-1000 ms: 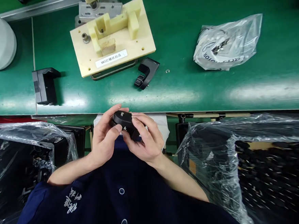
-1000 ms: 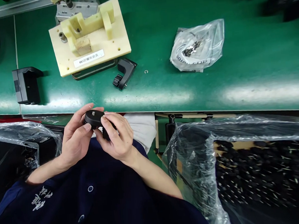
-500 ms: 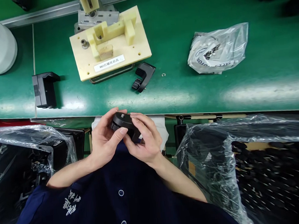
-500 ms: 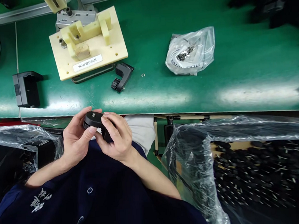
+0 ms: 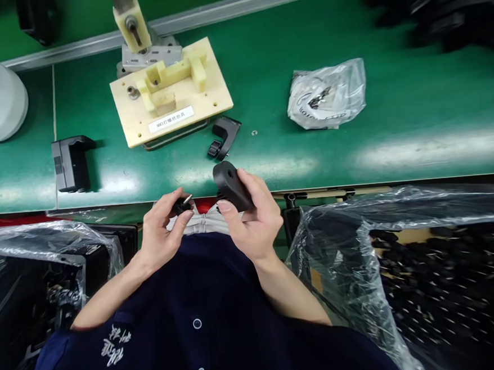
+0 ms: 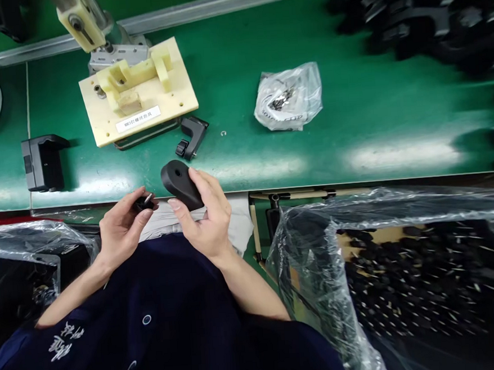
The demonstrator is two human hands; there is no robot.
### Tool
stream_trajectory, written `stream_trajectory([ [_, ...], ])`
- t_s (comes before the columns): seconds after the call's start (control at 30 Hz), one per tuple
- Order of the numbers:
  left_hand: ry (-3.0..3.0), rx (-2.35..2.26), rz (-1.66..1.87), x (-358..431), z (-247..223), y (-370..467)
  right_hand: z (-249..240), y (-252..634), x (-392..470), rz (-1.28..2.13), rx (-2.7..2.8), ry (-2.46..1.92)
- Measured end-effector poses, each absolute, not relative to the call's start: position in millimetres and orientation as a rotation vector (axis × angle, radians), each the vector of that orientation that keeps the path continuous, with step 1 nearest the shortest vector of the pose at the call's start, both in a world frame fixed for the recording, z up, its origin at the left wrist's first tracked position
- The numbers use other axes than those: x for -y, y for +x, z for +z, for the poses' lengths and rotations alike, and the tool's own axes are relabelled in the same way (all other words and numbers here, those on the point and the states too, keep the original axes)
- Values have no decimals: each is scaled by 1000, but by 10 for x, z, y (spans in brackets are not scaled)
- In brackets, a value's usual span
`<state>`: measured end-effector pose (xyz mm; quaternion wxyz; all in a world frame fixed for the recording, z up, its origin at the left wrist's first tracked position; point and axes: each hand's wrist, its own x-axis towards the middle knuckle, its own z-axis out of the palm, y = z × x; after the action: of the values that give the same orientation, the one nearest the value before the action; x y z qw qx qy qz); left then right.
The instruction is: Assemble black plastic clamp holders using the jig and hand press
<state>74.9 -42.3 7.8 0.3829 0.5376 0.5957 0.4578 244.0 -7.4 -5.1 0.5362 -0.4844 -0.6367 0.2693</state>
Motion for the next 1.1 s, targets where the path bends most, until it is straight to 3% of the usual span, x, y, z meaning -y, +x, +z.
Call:
stream_trajectory([
  [0.3,1051,-1508,1449,78,-159,543,58,2437,-161,1090,1348,-1143],
  [0.5,1349,-1564,1387,-97,-636,564,331,1972,-478,1815,1263,-1004],
  [0.67,1395,-1679,1615,-316,-974,792,773,1190,-1011,2344,1421,-1078],
  [0.97,1631,-1644,1598,-366,-805,807,3086,-718,-2208,1773,1297,-754],
  [1.03,1658,-1661,1577,-376,-788,792,3315,-1019,-2248,1739,1276,-723],
  [1.1,1667,-1657,1557,-370,-780,775,3246,-1198,-2145,1821,1334,-691],
])
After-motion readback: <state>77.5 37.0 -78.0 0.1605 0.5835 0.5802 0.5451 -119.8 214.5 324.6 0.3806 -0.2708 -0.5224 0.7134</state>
